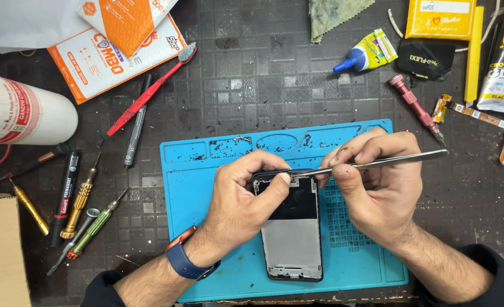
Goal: The person unscrews the back of a Samsung smartphone with a screwdriver, removes the back cover by hand, applies adhesive from a tube onto the phone frame, and uses a metal pry bar to press and adjust the cover edge, then presses the cover with a yellow box.
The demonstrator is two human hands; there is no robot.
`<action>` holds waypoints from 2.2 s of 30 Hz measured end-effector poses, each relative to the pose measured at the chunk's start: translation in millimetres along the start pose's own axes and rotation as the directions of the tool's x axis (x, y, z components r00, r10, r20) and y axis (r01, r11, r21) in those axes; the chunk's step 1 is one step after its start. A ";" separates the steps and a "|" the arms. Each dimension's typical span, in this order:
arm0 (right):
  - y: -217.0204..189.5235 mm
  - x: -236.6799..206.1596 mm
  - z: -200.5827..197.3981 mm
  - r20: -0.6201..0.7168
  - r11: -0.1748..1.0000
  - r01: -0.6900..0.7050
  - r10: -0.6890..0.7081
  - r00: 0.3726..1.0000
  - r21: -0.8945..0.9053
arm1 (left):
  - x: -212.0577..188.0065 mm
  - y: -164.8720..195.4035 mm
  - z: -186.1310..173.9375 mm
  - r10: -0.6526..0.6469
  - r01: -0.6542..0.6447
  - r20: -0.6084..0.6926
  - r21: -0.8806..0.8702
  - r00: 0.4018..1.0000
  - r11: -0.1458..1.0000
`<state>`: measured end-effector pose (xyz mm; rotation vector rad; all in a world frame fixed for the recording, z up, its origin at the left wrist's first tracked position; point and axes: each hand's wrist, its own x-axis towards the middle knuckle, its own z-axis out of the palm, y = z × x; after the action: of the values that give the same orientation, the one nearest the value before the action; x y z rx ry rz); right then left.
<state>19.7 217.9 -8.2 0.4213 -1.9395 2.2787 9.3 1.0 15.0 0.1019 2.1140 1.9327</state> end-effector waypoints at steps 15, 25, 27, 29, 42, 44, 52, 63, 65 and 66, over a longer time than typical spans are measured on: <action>0.5 1.7 -4.1 0.007 1.000 -0.013 0.014 1.000 -0.011 | 0.0 0.4 1.5 0.022 -0.022 0.005 0.020 1.000 1.000; 4.3 1.9 -5.2 0.007 1.000 -0.004 0.004 1.000 -0.018 | 0.5 -3.2 2.7 0.035 -0.034 -0.014 0.013 0.999 0.999; 5.1 1.1 -5.6 0.012 1.000 0.004 -0.004 1.000 -0.017 | 0.1 -4.9 2.8 0.022 -0.022 -0.015 0.012 1.000 1.000; 5.5 0.6 -5.2 0.011 1.000 0.013 -0.013 1.000 -0.028 | -0.8 -6.1 2.6 -0.008 0.009 -0.019 0.020 1.000 1.000; 4.4 4.1 -1.4 -0.025 0.999 0.023 -0.024 0.999 -0.048 | 1.1 -11.1 2.3 0.029 -0.029 0.001 -0.020 1.000 0.999; 3.4 4.3 -2.0 -0.020 0.998 0.024 -0.026 0.999 -0.062 | 1.5 -11.3 3.9 -0.013 0.014 -0.009 0.021 1.000 1.000; 3.9 5.2 -1.7 -0.024 0.998 0.022 -0.023 0.999 -0.058 | 1.5 -9.0 4.9 -0.005 0.005 -0.003 -0.021 1.000 1.000; 1.4 5.1 -1.2 -0.026 0.997 0.015 -0.016 1.000 -0.070 | -0.7 -9.3 3.2 0.046 -0.045 0.023 -0.034 0.999 0.998; 1.1 5.6 -0.8 -0.028 0.997 0.015 -0.017 0.999 -0.073 | -0.8 -8.6 2.9 0.053 -0.052 0.026 -0.038 0.998 0.998; 1.4 5.4 -0.8 -0.029 0.997 0.014 -0.016 0.999 -0.076 | -0.5 -8.5 2.9 0.051 -0.050 0.025 -0.032 0.998 0.998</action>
<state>14.1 217.9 -8.1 0.3894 -1.9941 2.1812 11.7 2.8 6.5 0.1741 2.0827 1.9817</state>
